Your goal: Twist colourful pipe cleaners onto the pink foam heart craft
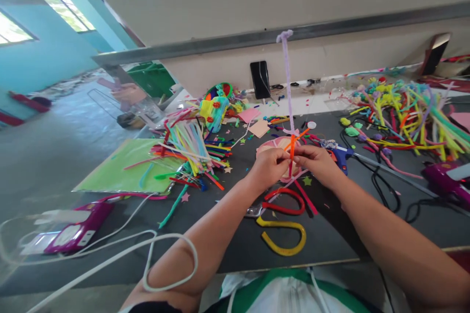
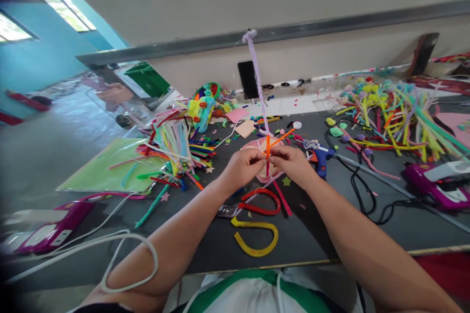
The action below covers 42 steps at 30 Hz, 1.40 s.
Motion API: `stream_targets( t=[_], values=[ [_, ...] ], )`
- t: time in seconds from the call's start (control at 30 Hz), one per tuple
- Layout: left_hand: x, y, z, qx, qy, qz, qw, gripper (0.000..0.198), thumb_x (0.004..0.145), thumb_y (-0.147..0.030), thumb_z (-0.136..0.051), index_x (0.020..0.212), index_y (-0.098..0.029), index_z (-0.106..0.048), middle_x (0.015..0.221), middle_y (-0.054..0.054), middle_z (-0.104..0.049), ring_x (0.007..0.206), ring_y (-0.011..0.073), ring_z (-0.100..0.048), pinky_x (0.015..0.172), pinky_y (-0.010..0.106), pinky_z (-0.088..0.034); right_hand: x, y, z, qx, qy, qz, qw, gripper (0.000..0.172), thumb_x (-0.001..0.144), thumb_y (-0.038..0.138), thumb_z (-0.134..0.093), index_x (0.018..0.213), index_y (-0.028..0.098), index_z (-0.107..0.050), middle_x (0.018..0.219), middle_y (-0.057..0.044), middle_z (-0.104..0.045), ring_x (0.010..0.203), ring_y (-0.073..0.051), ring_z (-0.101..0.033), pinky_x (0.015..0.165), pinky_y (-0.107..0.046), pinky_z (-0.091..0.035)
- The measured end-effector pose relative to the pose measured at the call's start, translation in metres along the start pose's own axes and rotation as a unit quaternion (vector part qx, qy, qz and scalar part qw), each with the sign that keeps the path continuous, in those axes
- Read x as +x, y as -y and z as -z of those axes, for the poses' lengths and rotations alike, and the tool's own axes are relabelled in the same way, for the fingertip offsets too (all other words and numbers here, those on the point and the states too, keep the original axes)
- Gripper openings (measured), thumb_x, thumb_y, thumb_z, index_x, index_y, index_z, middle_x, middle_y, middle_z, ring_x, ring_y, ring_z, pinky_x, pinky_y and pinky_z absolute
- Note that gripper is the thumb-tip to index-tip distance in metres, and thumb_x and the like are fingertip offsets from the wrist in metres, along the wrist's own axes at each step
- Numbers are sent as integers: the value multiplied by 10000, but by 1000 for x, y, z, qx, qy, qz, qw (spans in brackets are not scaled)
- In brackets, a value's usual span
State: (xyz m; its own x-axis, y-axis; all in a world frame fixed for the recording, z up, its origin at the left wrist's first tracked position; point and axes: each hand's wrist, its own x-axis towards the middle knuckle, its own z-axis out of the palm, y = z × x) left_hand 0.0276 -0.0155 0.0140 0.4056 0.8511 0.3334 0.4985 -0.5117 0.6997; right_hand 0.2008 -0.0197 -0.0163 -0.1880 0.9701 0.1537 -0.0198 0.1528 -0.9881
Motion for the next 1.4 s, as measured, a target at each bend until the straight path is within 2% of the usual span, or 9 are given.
stream_targets(
  t=[0.1, 0.23, 0.5, 0.6, 0.8, 0.9, 1.03, 1.23, 1.4],
  values=[
    [0, 0, -1, -18, 27, 18, 999, 126, 723, -173, -528, 671, -145, -640, 600, -2, -580, 541, 84, -473, 515, 203, -337, -1, 4, -4, -24, -5, -18, 1000, 179, 671, 326, -697, 759, 173, -663, 626, 3, -633, 559, -143, -600, 573, -280, -487],
    [1, 2, -1, -34, 54, 34, 997, 124, 703, -166, -518, 654, -148, -630, 571, -16, -568, 532, 82, -471, 513, 197, -347, -3, 7, -7, -75, -31, -43, 996, 120, 684, 289, -677, 688, 187, -615, 544, 12, -613, 507, -155, -610, 519, -275, -482],
    [2, 3, 0, 6, 53, 5, 999, 117, 705, -170, -523, 657, -150, -627, 583, -13, -579, 542, 81, -473, 532, 200, -358, -1, 4, -5, -44, 6, -43, 998, 158, 646, 294, -714, 715, 201, -607, 565, 13, -624, 526, -151, -596, 491, -264, -473],
    [2, 1, 0, 24, 53, 0, 998, 127, 716, -151, -513, 672, -147, -631, 582, -11, -576, 541, 83, -476, 532, 202, -354, -1, 1, -4, -67, -8, -30, 997, 140, 657, 289, -698, 700, 201, -599, 566, 17, -600, 520, -142, -567, 485, -257, -446],
    [-3, -1, -1, 116, 18, -45, 992, 143, 801, -208, -516, 779, -160, -649, 727, 32, -642, 668, 125, -561, 613, 235, -397, 0, -10, -6, -191, -63, 39, 979, 67, 730, 248, -595, 704, 195, -562, 607, 23, -560, 548, -121, -508, 514, -238, -384],
    [-9, -2, -7, 221, -3, -81, 972, 186, 855, -263, -475, 858, -164, -632, 836, 69, -652, 809, 168, -586, 686, 267, -410, -1, -11, -11, -231, -84, 44, 968, 58, 738, 229, -562, 698, 196, -535, 607, 18, -556, 554, -127, -494, 527, -246, -368],
    [-14, -4, -20, 309, -46, -94, 945, 247, 890, -289, -414, 815, -158, -609, 815, 89, -640, 772, 185, -581, 669, 296, -395, -2, -8, -15, -255, -124, 52, 958, 48, 745, 215, -535, 703, 196, -523, 638, 4, -559, 588, -142, -500, 557, -264, -366],
    [-14, -9, -18, 273, -88, -135, 948, 206, 887, -274, -443, 895, -164, -617, 845, 83, -657, 857, 195, -583, 811, 332, -398, -2, -3, -11, -208, -174, 46, 961, 51, 764, 239, -521, 757, 196, -548, 653, -10, -580, 638, -172, -528, 594, -284, -389],
    [-16, -14, -13, 243, -105, -119, 957, 168, 867, -274, -491, 824, -172, -617, 814, 75, -659, 856, 196, -586, 839, 345, -401, -2, -2, -10, -235, -199, 79, 948, 79, 776, 261, -522, 782, 190, -555, 741, -26, -589, 690, -177, -524, 638, -294, -392]
  ],
)
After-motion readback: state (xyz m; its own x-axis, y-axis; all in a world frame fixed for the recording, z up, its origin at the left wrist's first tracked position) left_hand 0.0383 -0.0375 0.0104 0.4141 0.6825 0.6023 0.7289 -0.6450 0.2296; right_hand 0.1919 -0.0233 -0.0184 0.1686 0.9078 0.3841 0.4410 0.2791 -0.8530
